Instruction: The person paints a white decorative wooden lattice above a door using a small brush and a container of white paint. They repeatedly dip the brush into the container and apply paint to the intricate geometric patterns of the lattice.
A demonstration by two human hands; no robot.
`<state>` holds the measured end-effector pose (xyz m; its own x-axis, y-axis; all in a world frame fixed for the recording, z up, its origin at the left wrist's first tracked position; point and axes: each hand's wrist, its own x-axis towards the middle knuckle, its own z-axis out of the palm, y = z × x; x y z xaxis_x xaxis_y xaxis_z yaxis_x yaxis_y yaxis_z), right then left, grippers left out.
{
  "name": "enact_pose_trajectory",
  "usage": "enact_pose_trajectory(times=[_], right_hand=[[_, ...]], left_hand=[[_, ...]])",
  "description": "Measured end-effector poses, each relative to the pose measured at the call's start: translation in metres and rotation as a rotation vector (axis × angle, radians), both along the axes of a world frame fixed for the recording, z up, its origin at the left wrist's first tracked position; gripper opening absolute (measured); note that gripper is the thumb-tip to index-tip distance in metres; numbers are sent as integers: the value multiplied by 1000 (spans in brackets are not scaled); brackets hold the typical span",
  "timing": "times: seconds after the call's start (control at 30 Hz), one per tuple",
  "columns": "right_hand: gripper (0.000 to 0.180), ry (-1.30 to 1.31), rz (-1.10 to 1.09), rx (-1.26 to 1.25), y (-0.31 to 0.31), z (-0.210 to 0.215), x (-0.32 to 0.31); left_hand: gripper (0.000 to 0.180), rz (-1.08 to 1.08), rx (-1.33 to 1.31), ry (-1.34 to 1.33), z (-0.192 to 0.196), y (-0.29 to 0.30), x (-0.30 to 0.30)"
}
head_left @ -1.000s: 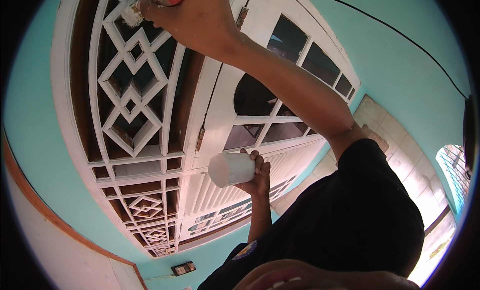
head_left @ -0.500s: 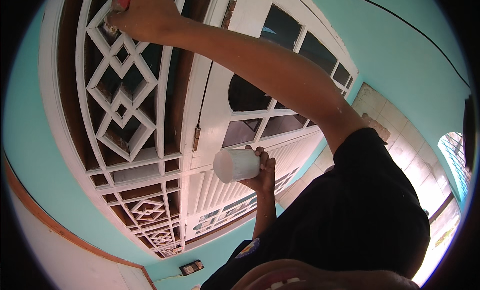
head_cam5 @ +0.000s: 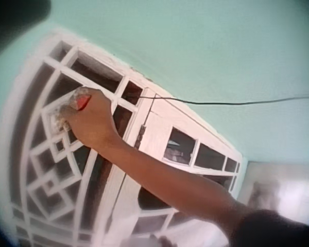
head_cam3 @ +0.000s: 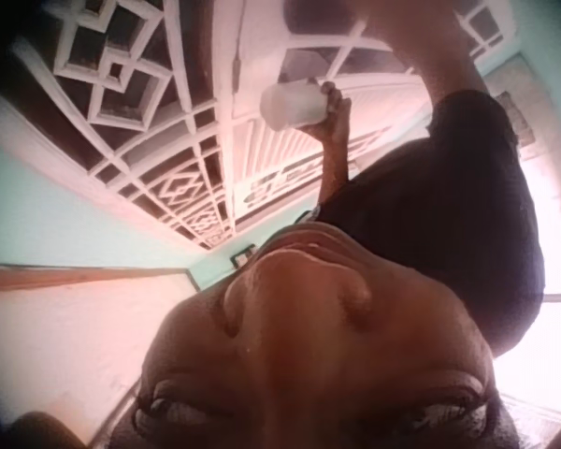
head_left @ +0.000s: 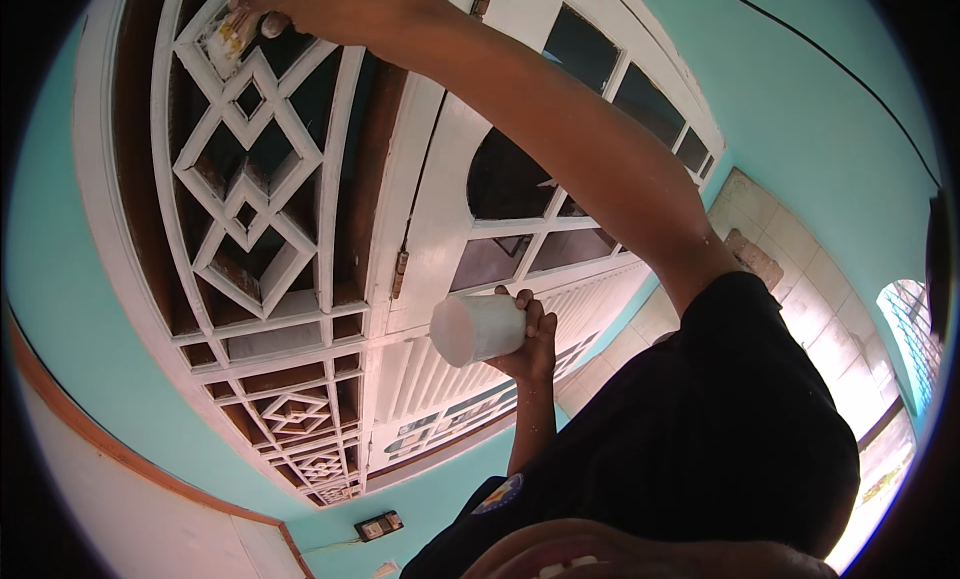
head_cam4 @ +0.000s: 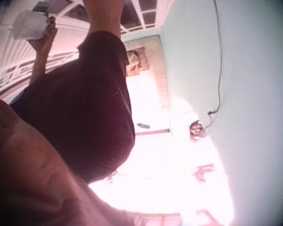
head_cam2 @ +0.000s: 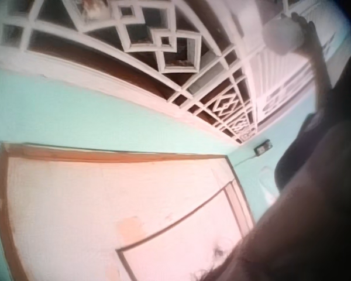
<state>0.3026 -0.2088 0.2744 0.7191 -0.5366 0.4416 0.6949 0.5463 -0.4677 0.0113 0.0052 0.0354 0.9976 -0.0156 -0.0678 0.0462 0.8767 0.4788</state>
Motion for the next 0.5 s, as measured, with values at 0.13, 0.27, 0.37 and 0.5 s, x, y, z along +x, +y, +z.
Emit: enact_pose_trajectory(times=[0.13,0.27,0.37,0.5], right_hand=[[16,-6,-140,-17,18,0,3],[16,-54,-85,42,24,9,18],[16,-34,69,79,-4,-8,-3],[18,-19,-356,-79,29,5,25]], left_hand=[[77,-6,-26,47,-5,-4,3],[77,-7,-9,29,-2,-9,4],[77,-12,-6,6,-2,-11,4],[76,-32,-12,-3,-2,-12,2]])
